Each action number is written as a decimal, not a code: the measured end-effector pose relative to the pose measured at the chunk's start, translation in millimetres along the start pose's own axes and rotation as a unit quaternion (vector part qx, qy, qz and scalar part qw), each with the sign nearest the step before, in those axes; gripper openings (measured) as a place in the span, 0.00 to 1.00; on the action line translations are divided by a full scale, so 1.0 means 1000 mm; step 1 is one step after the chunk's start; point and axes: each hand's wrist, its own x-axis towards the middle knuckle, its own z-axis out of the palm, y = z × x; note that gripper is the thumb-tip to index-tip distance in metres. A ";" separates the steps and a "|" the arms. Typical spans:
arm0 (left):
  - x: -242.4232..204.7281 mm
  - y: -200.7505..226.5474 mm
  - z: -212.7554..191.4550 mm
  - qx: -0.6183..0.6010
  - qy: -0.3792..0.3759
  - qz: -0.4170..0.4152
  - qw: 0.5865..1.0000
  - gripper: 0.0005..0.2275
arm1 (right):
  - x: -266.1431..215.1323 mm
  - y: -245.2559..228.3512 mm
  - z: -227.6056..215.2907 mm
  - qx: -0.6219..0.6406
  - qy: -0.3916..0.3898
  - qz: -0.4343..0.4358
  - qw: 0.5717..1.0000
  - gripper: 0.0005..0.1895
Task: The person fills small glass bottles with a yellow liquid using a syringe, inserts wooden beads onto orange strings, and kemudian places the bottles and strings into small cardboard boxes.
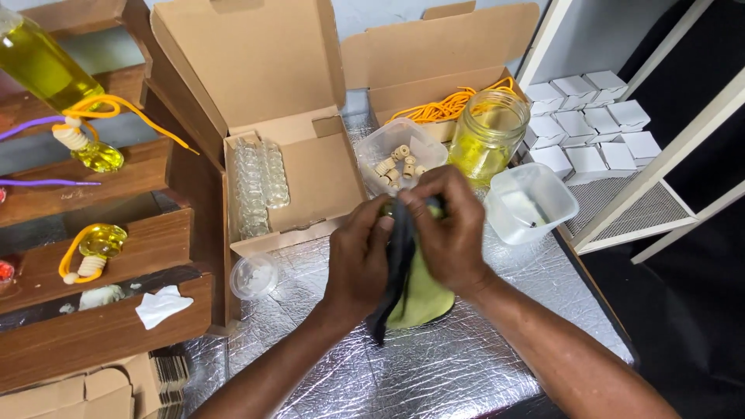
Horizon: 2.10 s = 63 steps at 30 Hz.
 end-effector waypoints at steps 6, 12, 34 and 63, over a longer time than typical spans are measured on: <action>-0.006 0.010 0.012 -0.001 -0.011 0.020 1.000 0.12 | -0.001 0.007 -0.004 0.021 0.035 0.055 0.998 0.07; -0.002 0.003 0.003 -0.003 0.012 -0.011 1.000 0.13 | -0.016 -0.004 0.010 -0.027 0.000 0.038 0.999 0.09; 0.012 -0.006 0.000 -0.193 -0.033 -0.099 0.976 0.15 | 0.015 0.015 -0.021 -0.027 0.004 0.099 0.995 0.08; 0.019 -0.009 -0.006 -0.371 0.031 -0.152 0.915 0.18 | 0.009 0.013 -0.013 -0.003 -0.054 0.098 0.994 0.05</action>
